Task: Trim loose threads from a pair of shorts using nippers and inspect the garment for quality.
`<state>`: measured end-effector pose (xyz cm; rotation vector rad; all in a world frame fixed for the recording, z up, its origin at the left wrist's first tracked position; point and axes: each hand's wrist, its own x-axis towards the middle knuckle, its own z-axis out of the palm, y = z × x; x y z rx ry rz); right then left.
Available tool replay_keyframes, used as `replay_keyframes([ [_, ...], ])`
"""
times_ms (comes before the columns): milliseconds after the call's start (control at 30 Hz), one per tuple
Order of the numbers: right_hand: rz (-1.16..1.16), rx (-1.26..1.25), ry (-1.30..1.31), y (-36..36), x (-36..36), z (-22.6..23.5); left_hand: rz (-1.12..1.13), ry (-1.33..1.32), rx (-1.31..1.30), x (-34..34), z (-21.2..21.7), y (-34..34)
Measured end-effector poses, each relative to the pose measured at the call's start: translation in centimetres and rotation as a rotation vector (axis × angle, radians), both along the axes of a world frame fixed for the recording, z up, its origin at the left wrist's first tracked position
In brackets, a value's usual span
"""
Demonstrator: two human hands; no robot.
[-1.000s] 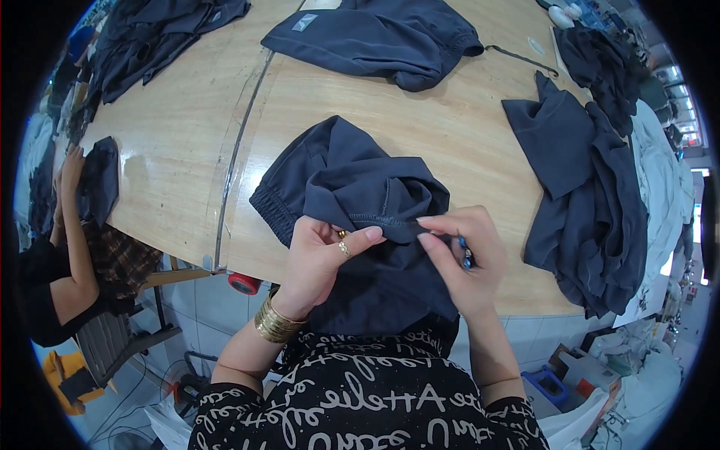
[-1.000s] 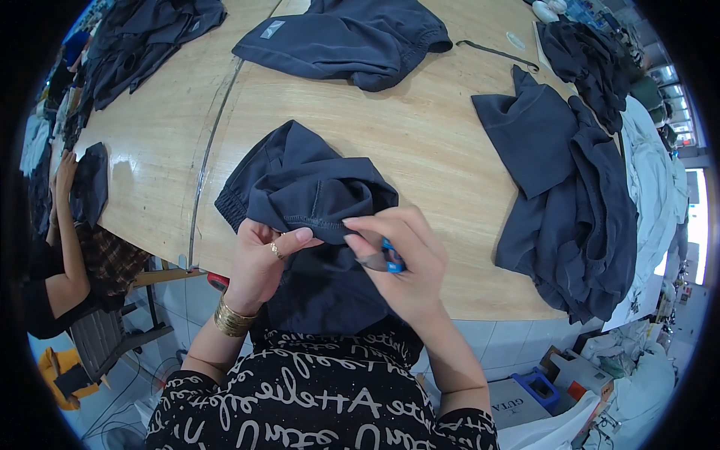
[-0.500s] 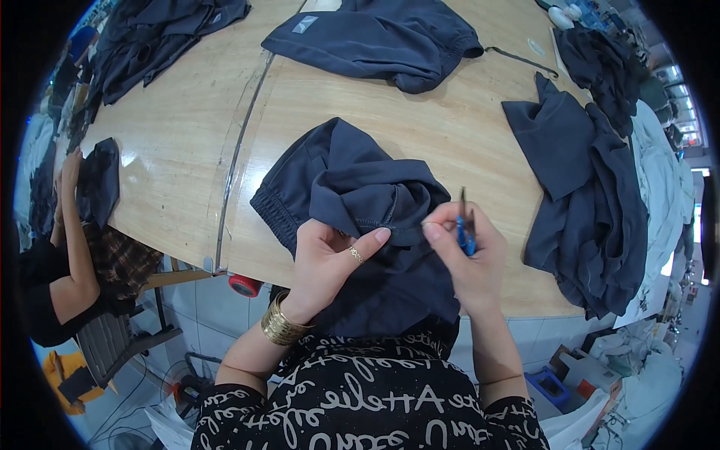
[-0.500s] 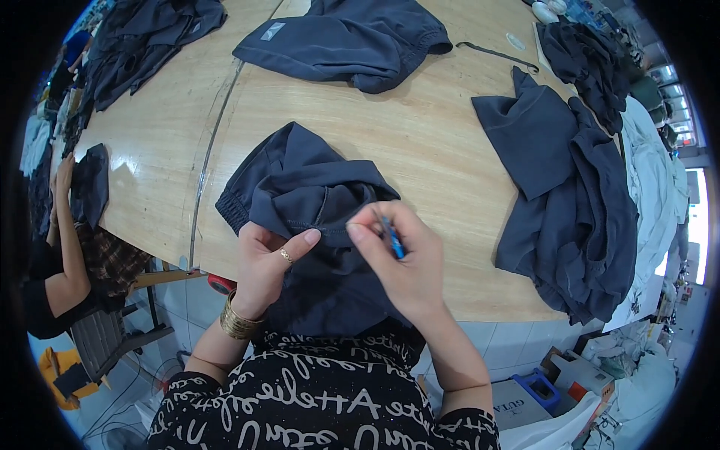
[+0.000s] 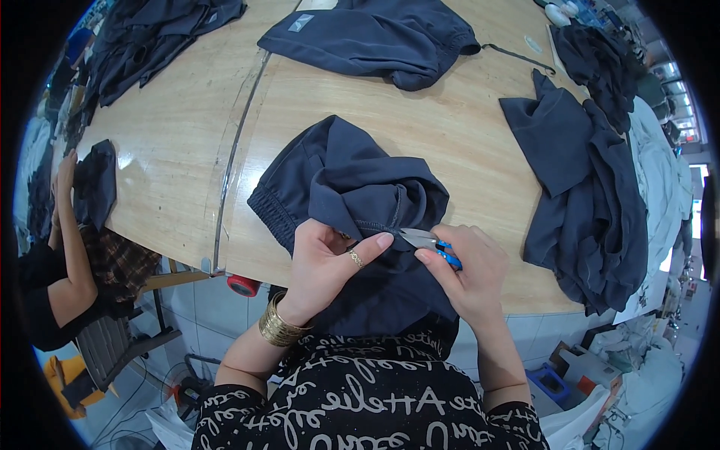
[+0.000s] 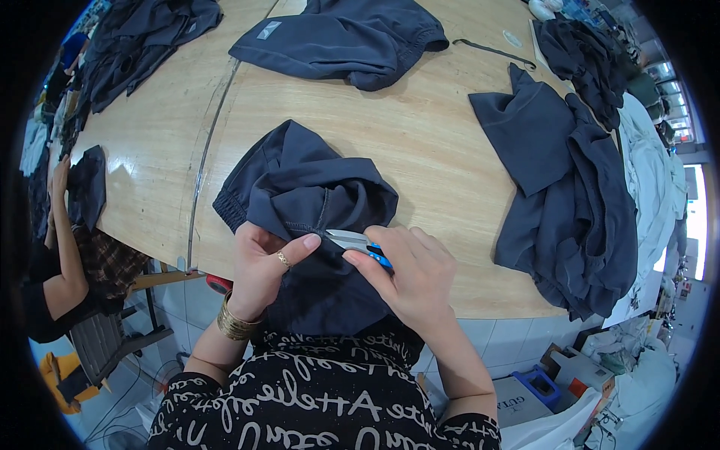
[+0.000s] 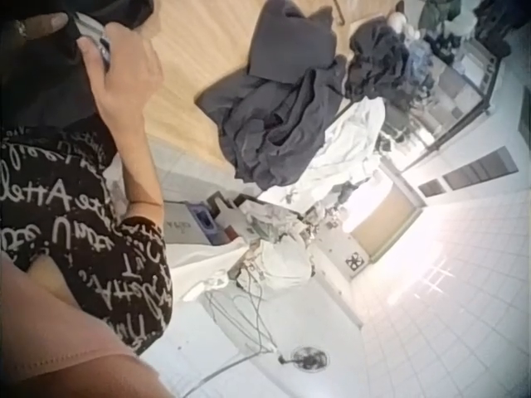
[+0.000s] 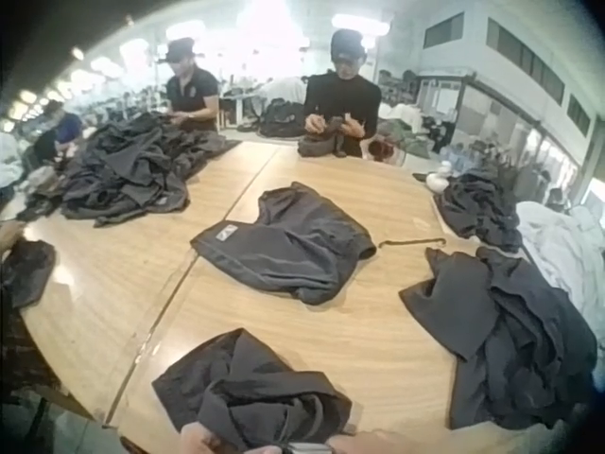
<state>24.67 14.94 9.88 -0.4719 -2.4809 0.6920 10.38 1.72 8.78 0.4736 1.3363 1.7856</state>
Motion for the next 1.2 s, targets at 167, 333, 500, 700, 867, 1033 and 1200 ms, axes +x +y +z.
replay_keyframes([
  [167, -0.012, 0.038, -0.004, 0.0, 0.0, -0.1, -0.017, -0.024, -0.010, -0.1, 0.0, 0.0],
  [333, -0.013, 0.072, 0.008, -0.1, -0.2, -0.1, -0.011, -0.050, 0.007, 0.0, 0.2, 0.2],
  [500, -0.022, 0.082, 0.006, -0.2, -0.3, 0.1, -0.018, -0.043, -0.012, 0.1, 0.1, 0.2],
  [700, -0.072, -0.018, 0.076, 0.1, 0.1, -0.3, -0.001, -0.082, -0.094, -0.4, -0.6, -0.1],
  [867, -0.041, 0.061, 0.011, 0.4, 0.9, -0.1, 0.009, -0.284, 0.000, -0.5, 0.3, 0.3],
  [1033, -0.030, 0.118, 0.024, 0.3, 0.6, -0.4, 0.005, -0.319, -0.006, -0.6, 0.3, 0.2],
  [1200, -0.017, 0.143, 0.023, 0.2, 0.0, -0.3, -0.001, -0.304, -0.018, -0.5, 0.2, 0.0],
])
